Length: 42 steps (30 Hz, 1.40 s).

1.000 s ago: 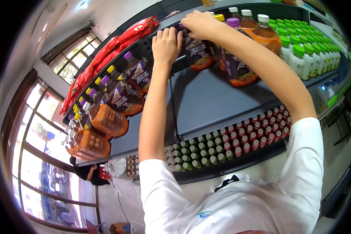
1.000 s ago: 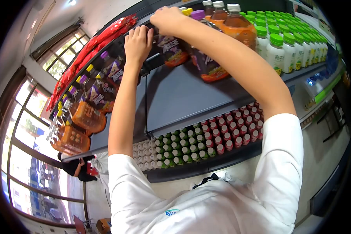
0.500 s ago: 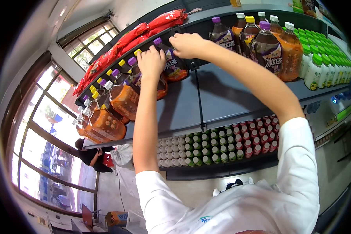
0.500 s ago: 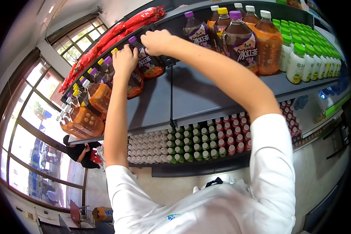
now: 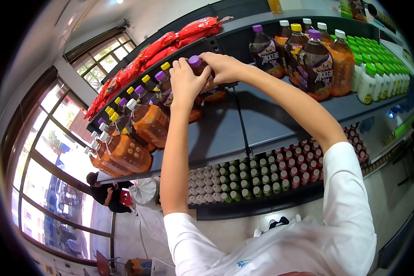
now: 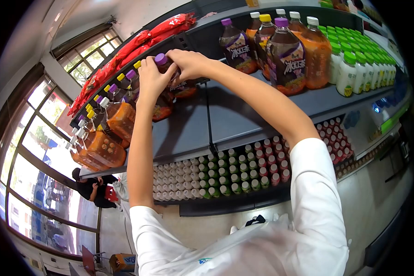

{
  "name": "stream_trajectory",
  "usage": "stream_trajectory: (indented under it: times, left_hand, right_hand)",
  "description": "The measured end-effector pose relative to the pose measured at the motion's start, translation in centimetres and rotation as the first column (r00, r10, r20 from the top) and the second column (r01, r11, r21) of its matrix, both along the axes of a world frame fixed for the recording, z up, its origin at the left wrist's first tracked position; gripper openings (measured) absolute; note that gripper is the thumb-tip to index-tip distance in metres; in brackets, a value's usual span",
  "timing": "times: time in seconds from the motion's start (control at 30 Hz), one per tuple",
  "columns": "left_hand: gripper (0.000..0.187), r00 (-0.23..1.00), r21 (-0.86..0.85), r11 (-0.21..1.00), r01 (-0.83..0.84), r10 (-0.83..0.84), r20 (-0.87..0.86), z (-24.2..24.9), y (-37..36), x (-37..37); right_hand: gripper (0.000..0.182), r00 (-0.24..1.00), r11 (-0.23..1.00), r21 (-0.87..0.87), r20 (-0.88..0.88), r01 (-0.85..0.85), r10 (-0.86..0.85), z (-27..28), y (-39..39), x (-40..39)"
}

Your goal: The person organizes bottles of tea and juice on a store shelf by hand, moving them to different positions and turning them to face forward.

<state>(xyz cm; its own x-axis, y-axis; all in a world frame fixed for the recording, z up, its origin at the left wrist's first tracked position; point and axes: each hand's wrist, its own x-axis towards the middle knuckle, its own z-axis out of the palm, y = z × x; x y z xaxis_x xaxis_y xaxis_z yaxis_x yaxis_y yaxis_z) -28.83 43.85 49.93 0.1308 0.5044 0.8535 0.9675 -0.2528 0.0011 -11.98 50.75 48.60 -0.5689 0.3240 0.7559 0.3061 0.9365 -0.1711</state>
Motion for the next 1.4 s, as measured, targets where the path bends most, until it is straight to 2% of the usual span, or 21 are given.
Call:
stream_trajectory:
  times: [0.03, 0.1, 0.13, 0.17, 0.33, 0.43, 0.6, 0.73, 0.77, 0.8, 0.83, 0.9, 0.93, 1.0, 1.03, 1.07, 1.2, 1.33, 1.4]
  left_hand:
    - [0.066, 0.999, -0.022, 0.999, 0.049, -0.049, 0.018, -0.3, -0.2, 0.1]
    - [0.060, 0.956, -0.145, 0.954, 0.262, -0.236, 0.176, -0.3, -0.4, 0.4]
    - [0.055, 0.959, -0.120, 0.955, 0.271, -0.258, 0.116, -0.1, -0.5, 0.5]
    - [0.053, 0.961, -0.163, 0.951, 0.262, -0.242, 0.134, 0.3, -0.5, 0.8]
    - [0.056, 0.939, -0.221, 0.915, 0.337, -0.309, 0.151, 1.3, 0.1, 3.9]
    - [0.060, 0.931, -0.245, 0.900, 0.361, -0.332, 0.150, 1.4, 0.8, 7.2]
    - [0.067, 0.880, -0.350, 0.807, 0.475, -0.430, 0.203, 0.4, 1.5, 11.6]
    - [0.083, 0.789, -0.492, 0.636, 0.595, -0.579, 0.206, 0.9, 2.6, 12.3]
    - [0.090, 0.758, -0.537, 0.576, 0.616, -0.619, 0.207, 1.1, 2.8, 12.2]
    - [0.107, 0.771, -0.586, 0.589, 0.557, -0.629, 0.102, 1.3, 2.8, 12.1]
    - [0.107, 0.769, -0.590, 0.585, 0.556, -0.631, 0.099, 0.9, 2.9, 12.3]
    - [0.119, 0.831, -0.515, 0.733, 0.446, -0.552, -0.067, -0.4, 3.0, 13.2]
    - [0.126, 0.820, -0.511, 0.703, 0.496, -0.572, 0.009, -0.8, 3.1, 13.6]
    - [0.126, 0.809, -0.468, 0.717, 0.517, -0.587, -0.005, -1.4, 3.8, 14.4]
    - [0.127, 0.798, -0.422, 0.728, 0.541, -0.603, -0.017, -1.6, 4.1, 14.6]
    - [0.125, 0.801, -0.415, 0.740, 0.530, -0.597, -0.043, -1.5, 4.1, 14.6]
    - [0.126, 0.772, -0.406, 0.725, 0.557, -0.632, -0.069, -1.4, 5.5, 14.2]
    - [0.125, 0.739, -0.402, 0.694, 0.597, -0.671, -0.061, -1.5, 5.6, 13.9]
    - [0.120, 0.688, -0.335, 0.675, 0.658, -0.719, -0.097, -1.8, 6.0, 13.7]
  right_hand:
    - [0.085, 1.000, 1.000, -0.009, -0.003, 0.010, -0.010, 0.3, -0.4, 0.4]
    - [0.083, 0.976, 0.995, 0.060, 0.198, 0.079, -0.089, 1.5, -1.4, 1.5]
    - [0.080, 0.965, 0.994, 0.047, 0.237, 0.102, -0.110, 2.0, -1.8, 1.9]
    - [0.077, 0.960, 0.990, 0.090, 0.250, 0.111, -0.130, 2.4, -2.1, 2.7]
    - [0.073, 0.880, 0.979, -0.017, 0.441, 0.202, -0.173, 5.4, -4.4, 7.3]
    - [0.069, 0.844, 0.958, 0.000, 0.473, 0.288, -0.254, 5.8, -4.7, 10.0]
    - [0.064, 0.760, 0.897, -0.051, 0.553, 0.440, -0.341, 6.3, -4.5, 14.2]
    - [0.071, 0.697, 0.851, -0.073, 0.612, 0.520, -0.373, 7.3, -4.9, 16.4]
    - [0.074, 0.672, 0.839, -0.067, 0.634, 0.540, -0.382, 7.3, -4.6, 16.9]
    - [0.079, 0.687, 0.849, -0.053, 0.615, 0.526, -0.387, 7.2, -4.2, 17.4]
    - [0.079, 0.689, 0.847, -0.057, 0.612, 0.529, -0.388, 7.3, -3.8, 17.7]
    - [0.077, 0.660, 0.829, -0.076, 0.647, 0.554, -0.382, 7.6, -3.7, 17.7]
    - [0.081, 0.648, 0.813, -0.088, 0.655, 0.576, -0.389, 7.9, -3.7, 17.7]
    - [0.086, 0.661, 0.815, -0.029, 0.603, 0.579, -0.447, 8.1, -3.7, 18.1]
    - [0.093, 0.669, 0.812, 0.032, 0.548, 0.583, -0.502, 8.2, -3.8, 18.2]
    - [0.107, 0.681, 0.795, 0.002, 0.514, 0.606, -0.521, 8.5, -3.7, 17.9]
    - [0.112, 0.730, 0.796, -0.129, 0.506, 0.591, -0.460, 8.8, -4.5, 17.6]
    - [0.109, 0.689, 0.794, -0.043, 0.527, 0.606, -0.497, 8.7, -4.0, 17.4]
    - [0.110, 0.651, 0.767, -0.018, 0.543, 0.641, -0.531, 8.6, -4.2, 16.7]
